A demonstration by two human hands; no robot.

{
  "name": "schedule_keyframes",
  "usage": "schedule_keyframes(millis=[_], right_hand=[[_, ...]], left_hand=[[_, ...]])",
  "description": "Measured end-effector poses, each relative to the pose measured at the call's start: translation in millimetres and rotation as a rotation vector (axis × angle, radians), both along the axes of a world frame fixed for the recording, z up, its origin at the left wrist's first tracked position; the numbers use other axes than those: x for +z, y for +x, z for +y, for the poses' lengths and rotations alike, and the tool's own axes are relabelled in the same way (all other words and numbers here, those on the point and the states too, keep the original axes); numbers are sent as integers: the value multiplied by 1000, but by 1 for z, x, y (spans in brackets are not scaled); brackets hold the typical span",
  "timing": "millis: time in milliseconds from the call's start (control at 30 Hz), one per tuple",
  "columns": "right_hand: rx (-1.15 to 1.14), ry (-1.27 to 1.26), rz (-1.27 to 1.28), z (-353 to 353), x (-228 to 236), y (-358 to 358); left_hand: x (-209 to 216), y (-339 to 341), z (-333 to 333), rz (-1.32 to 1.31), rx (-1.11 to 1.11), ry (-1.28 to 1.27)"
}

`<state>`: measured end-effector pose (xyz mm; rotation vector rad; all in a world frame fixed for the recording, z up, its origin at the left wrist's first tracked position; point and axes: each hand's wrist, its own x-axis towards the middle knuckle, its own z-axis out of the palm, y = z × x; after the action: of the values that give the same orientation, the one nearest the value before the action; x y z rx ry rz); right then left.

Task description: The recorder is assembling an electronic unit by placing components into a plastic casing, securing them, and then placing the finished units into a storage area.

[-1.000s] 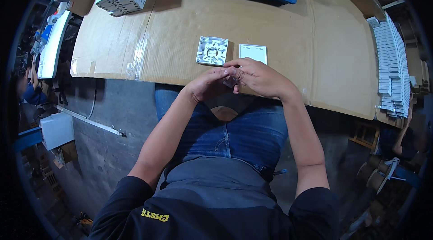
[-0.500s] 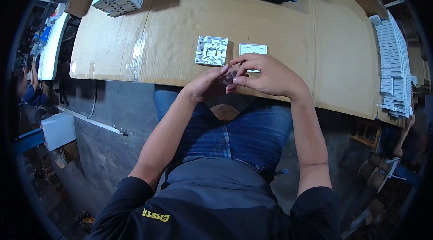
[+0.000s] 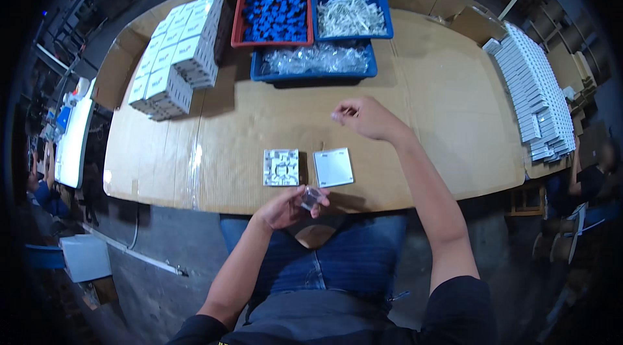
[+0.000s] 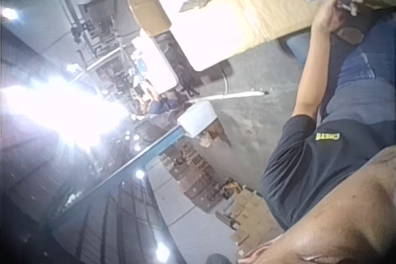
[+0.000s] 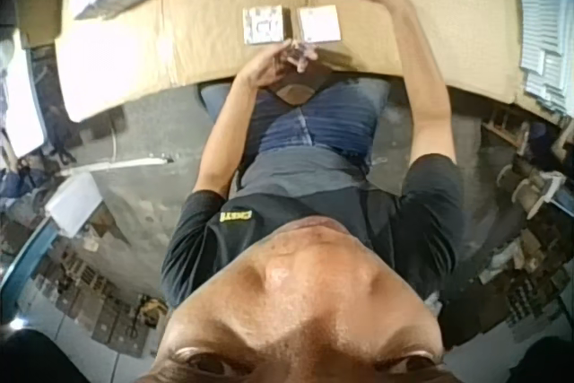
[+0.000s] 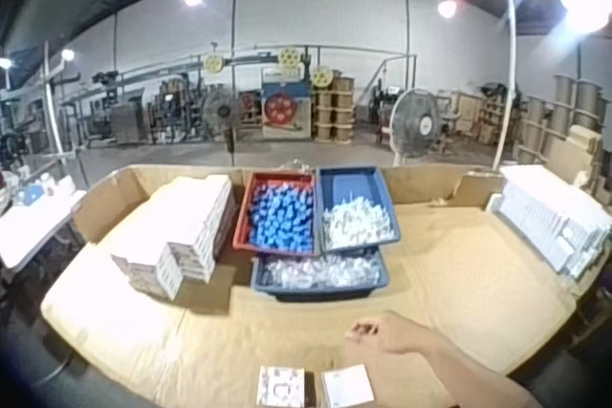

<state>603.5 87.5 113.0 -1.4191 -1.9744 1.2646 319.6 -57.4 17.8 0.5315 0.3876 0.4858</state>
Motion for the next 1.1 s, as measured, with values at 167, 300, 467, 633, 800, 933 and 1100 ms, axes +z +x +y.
schedule_keyframes(millis=[167, 300, 467, 633, 800, 933, 1100], right_hand=[[-177, 303, -37, 114, 8, 38], [-414, 639, -278, 205, 9, 66], [-514, 777, -509, 271, 30, 68], [-432, 1004, -683, 311, 26, 59], [-266, 1065, -812, 346, 17, 71], [-224, 1069, -897, 354, 18, 71], [-320, 1023, -714, 337, 34, 73]], left_hand=[[6, -2, 4, 35, -17, -10], [-2, 1, 7, 1, -31, -9], [-1, 1, 10, -73, -58, -38], [-1, -3, 12, -113, -107, -92], [2, -4, 12, -138, -133, -136], [3, -4, 15, -133, -122, -113], [3, -2, 17, -155, -124, -113]])
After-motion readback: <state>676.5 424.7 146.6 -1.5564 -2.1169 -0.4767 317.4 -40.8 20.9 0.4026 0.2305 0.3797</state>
